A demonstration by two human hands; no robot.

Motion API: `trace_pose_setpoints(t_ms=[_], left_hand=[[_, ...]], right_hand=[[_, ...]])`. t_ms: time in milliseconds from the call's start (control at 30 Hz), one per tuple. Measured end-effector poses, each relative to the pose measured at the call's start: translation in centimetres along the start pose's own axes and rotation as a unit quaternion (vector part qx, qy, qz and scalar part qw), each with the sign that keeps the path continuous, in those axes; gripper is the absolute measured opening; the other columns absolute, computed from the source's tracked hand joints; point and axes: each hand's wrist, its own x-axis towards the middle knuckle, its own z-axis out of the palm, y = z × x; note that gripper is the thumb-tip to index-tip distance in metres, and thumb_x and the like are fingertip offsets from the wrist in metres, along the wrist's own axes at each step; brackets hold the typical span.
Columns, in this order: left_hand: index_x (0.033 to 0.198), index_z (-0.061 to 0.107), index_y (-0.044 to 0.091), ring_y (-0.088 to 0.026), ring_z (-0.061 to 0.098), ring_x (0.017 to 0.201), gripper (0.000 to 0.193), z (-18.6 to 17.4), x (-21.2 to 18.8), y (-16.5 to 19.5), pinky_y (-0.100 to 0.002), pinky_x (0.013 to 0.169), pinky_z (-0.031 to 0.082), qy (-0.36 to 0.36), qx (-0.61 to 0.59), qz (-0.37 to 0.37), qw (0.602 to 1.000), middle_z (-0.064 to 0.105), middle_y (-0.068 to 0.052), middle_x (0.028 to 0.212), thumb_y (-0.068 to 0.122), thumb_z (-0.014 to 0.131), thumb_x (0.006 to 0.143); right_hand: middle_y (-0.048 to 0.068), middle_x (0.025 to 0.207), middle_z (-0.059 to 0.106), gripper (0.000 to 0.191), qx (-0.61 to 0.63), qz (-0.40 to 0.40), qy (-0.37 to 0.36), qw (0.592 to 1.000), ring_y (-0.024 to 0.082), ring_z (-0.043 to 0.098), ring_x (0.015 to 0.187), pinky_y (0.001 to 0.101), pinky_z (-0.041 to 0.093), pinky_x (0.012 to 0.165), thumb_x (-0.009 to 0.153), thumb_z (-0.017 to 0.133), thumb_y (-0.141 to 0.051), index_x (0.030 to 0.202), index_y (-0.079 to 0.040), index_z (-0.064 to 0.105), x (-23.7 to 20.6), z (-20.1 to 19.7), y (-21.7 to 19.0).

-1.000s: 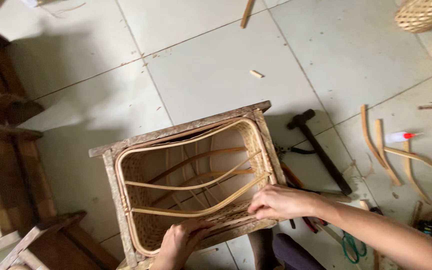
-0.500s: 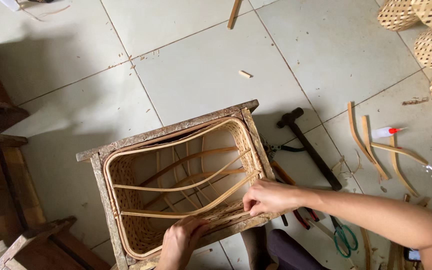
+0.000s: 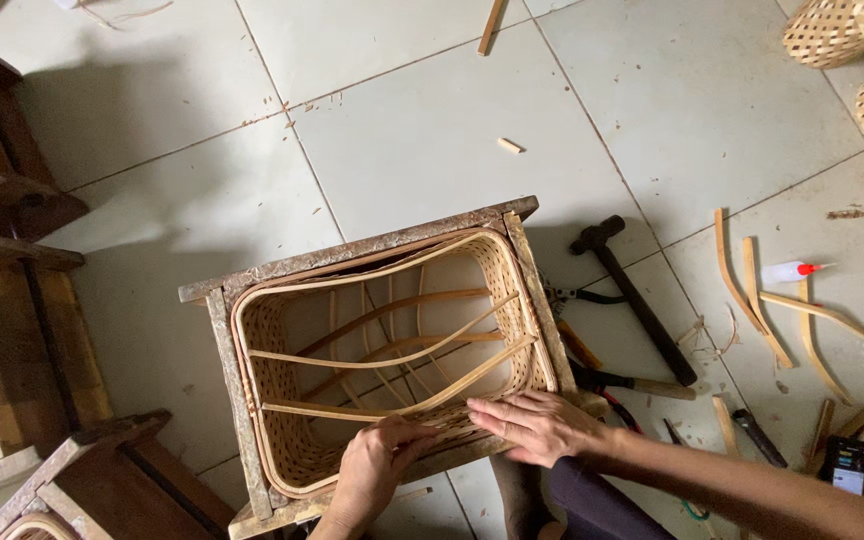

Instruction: The person is weaving a rectangular basket using thin wooden strips. They insert and bend the strips into a wooden mold, using a hammer to secure them and pliers to trim excess material. The process involves repeated insertion, bending, and securing of the strips to form the basket's structure.

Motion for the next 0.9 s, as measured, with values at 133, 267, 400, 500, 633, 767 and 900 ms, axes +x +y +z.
trace_pose_setpoints(t_ms=[133, 267, 400, 500, 633, 767, 900], left_hand=[[0.104, 0.082, 0.01, -0.025, 0.078, 0.096, 0.021, 0.0, 0.6, -1.5, -0.036, 0.082, 0.061, -0.011, -0.032, 0.094, 0.995, 0.08, -0.009, 0.107, 0.018, 0.074, 0.087], [0.111, 0.079, 0.01, -0.024, 0.078, 0.098, 0.023, 0.3, -0.4, -3.2, -0.035, 0.085, 0.061, -0.015, -0.009, 0.038, 0.999, 0.08, -0.009, 0.108, 0.023, 0.068, 0.095], [0.115, 0.074, 0.012, -0.025, 0.074, 0.11, 0.029, 0.1, -4.7, -6.0, -0.042, 0.093, 0.059, 0.196, 0.098, 0.13, 0.967, 0.078, -0.009, 0.116, 0.028, 0.07, 0.092], [0.129, 0.066, 0.009, -0.027, 0.067, 0.119, 0.06, -1.1, -6.9, -8.6, -0.047, 0.102, 0.053, 0.271, 0.236, 0.185, 0.915, 0.071, -0.011, 0.122, 0.048, 0.073, 0.084], [0.132, 0.066, 0.008, -0.025, 0.067, 0.109, 0.065, -1.6, -7.7, -9.8, -0.05, 0.1, 0.048, 0.215, 0.33, 0.237, 0.888, 0.071, -0.01, 0.116, 0.023, 0.076, 0.069], [0.134, 0.065, 0.013, -0.02, 0.067, 0.099, 0.062, -1.1, -7.3, -9.6, -0.043, 0.096, 0.048, 0.232, 0.315, 0.23, 0.891, 0.071, -0.003, 0.113, 0.022, 0.077, 0.075], [0.136, 0.064, 0.01, -0.019, 0.065, 0.091, 0.059, -1.7, -7.0, -10.6, -0.04, 0.087, 0.049, 0.225, 0.297, 0.246, 0.895, 0.071, -0.003, 0.115, 0.021, 0.076, 0.079]], right_hand=[[0.005, 0.156, 0.051, 0.072, -0.04, 0.033, 0.011, 0.999, 0.019, 0.053, 0.137, 0.0368, 0.042, 0.114, 0.083, 0.083, -0.03, 0.146, -0.009, 0.055, -0.6, 0.8, -0.5], [-0.002, 0.151, 0.056, 0.075, -0.035, 0.077, 0.007, 0.996, 0.016, 0.057, 0.129, 0.0338, 0.044, 0.108, 0.075, 0.088, -0.029, 0.143, -0.017, 0.059, -0.4, 0.1, -1.1], [-0.002, 0.145, 0.06, 0.076, -0.003, 0.11, -0.013, 0.994, 0.016, 0.061, 0.121, 0.0342, 0.046, 0.103, 0.072, 0.09, -0.027, 0.141, -0.016, 0.06, -0.5, 0.6, -1.2], [-0.002, 0.141, 0.061, 0.078, -0.009, 0.109, 0.017, 0.994, 0.016, 0.063, 0.118, 0.0367, 0.047, 0.103, 0.069, 0.091, -0.029, 0.14, -0.018, 0.06, -0.8, 1.7, -0.8], [-0.004, 0.142, 0.062, 0.083, 0.009, 0.135, -0.009, 0.991, 0.014, 0.064, 0.115, 0.0347, 0.049, 0.1, 0.069, 0.092, -0.026, 0.144, -0.023, 0.057, -1.3, 2.6, -0.1], [-0.002, 0.142, 0.061, 0.088, -0.002, 0.134, -0.012, 0.991, 0.018, 0.063, 0.117, 0.0377, 0.047, 0.101, 0.067, 0.091, -0.026, 0.146, -0.022, 0.052, -1.2, 2.5, 0.3], [-0.002, 0.14, 0.061, 0.087, 0.005, 0.122, -0.002, 0.993, 0.018, 0.064, 0.119, 0.0379, 0.047, 0.102, 0.068, 0.09, -0.026, 0.146, -0.022, 0.051, -0.6, 2.0, 0.5]])
